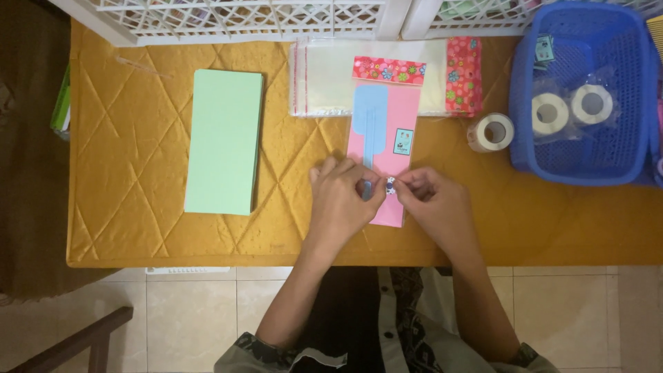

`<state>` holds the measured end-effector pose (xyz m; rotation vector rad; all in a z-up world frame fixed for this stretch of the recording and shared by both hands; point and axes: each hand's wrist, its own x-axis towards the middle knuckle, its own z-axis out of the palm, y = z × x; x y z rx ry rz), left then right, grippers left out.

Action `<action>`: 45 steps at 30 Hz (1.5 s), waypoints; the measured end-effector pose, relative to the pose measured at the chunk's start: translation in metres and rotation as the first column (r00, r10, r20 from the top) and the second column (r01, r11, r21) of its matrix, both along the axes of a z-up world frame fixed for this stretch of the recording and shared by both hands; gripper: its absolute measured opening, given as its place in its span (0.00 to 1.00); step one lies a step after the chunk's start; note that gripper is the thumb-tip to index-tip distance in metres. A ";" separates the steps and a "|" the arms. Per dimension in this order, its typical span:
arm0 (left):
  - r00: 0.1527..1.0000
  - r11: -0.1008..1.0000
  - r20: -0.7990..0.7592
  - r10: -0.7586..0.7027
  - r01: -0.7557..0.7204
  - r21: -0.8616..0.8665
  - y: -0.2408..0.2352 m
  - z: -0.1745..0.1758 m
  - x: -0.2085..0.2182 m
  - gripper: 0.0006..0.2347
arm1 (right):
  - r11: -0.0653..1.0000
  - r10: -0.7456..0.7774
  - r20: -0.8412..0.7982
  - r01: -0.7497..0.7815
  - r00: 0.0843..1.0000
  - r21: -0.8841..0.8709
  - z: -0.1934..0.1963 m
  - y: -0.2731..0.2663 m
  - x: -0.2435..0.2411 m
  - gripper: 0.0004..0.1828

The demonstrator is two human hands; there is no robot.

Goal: Packaging plastic combs into decorative paper sleeves and plastic bags, then sealing them with stickers.

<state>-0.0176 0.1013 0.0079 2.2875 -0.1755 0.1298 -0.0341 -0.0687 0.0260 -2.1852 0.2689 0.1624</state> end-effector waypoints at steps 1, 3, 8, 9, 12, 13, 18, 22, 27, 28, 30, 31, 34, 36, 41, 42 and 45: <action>1.000 1.000 0.001 -0.001 0.001 -0.001 0.000 -0.001 0.000 0.08 | 1.000 -0.001 0.001 0.001 1.000 -0.001 -0.002 0.000 0.001 0.08; 1.000 1.000 0.003 0.000 0.000 0.012 -0.001 -0.001 0.000 0.08 | 0.999 0.008 0.009 -0.007 1.000 -0.046 -0.007 0.000 0.003 0.08; 1.000 1.000 0.015 0.004 -0.005 0.022 -0.001 -0.002 0.000 0.08 | 0.997 0.018 -0.008 -0.019 1.000 -0.071 -0.010 0.000 0.004 0.09; 0.999 0.999 0.041 0.011 -0.013 0.039 -0.002 -0.004 -0.001 0.08 | 0.997 0.026 -0.008 -0.027 1.000 -0.076 -0.013 -0.001 0.005 0.10; 0.998 0.999 0.064 0.012 -0.016 0.052 -0.003 -0.007 -0.001 0.08 | 0.990 0.051 -0.017 -0.052 0.999 -0.130 -0.013 -0.001 0.004 0.11; 0.998 0.998 0.064 0.014 -0.018 0.054 -0.003 -0.007 -0.001 0.08 | 0.990 0.053 -0.017 -0.054 0.998 -0.127 -0.013 0.000 0.004 0.11; 0.993 0.998 0.120 0.018 -0.025 0.053 -0.004 -0.012 -0.001 0.09 | 0.990 0.058 0.017 -0.056 0.998 -0.130 -0.013 0.003 0.002 0.13; 0.996 0.998 0.089 0.006 -0.012 0.065 -0.006 -0.014 -0.001 0.08 | 0.991 0.063 0.025 -0.059 0.998 -0.120 -0.010 0.005 0.004 0.13; 0.992 0.993 0.129 0.005 -0.020 0.116 -0.007 -0.018 -0.001 0.08 | 0.988 0.068 0.025 -0.064 0.997 -0.138 -0.011 0.006 0.003 0.12; 0.992 0.993 0.128 0.005 -0.020 0.115 -0.007 -0.014 -0.001 0.08 | 0.988 0.068 0.025 -0.064 0.997 -0.139 -0.013 0.005 0.002 0.12; 0.992 0.994 0.128 -0.007 -0.007 0.105 -0.006 -0.007 -0.001 0.07 | 0.986 0.055 0.040 -0.048 0.998 -0.163 -0.016 0.003 -0.001 0.14; 0.992 0.994 0.128 -0.005 -0.009 0.104 -0.007 -0.011 -0.001 0.07 | 0.985 0.057 0.040 -0.050 0.998 -0.163 -0.017 0.002 -0.001 0.14; 0.992 0.994 0.129 0.010 -0.024 0.105 -0.007 -0.016 0.000 0.10 | 0.988 0.049 0.002 -0.048 0.999 -0.145 -0.017 0.000 -0.001 0.14; 0.993 0.997 0.115 0.019 -0.027 0.074 -0.004 -0.013 0.000 0.12 | 0.994 0.010 -0.047 -0.015 0.999 -0.109 -0.017 -0.001 -0.002 0.14; 0.996 1.000 0.087 0.017 -0.019 0.025 0.000 -0.020 -0.003 0.11 | 0.982 -0.102 -0.048 0.093 0.994 -0.163 -0.006 0.005 -0.002 0.17; 0.997 1.000 0.080 0.012 -0.012 0.000 0.002 -0.022 -0.004 0.10 | 0.976 -0.167 -0.055 0.157 0.984 -0.154 -0.003 0.008 -0.001 0.21; 0.997 0.999 0.080 0.005 -0.001 -0.054 0.004 -0.021 -0.006 0.10 | 0.992 -0.052 0.157 0.070 0.986 -0.107 -0.019 0.006 -0.003 0.33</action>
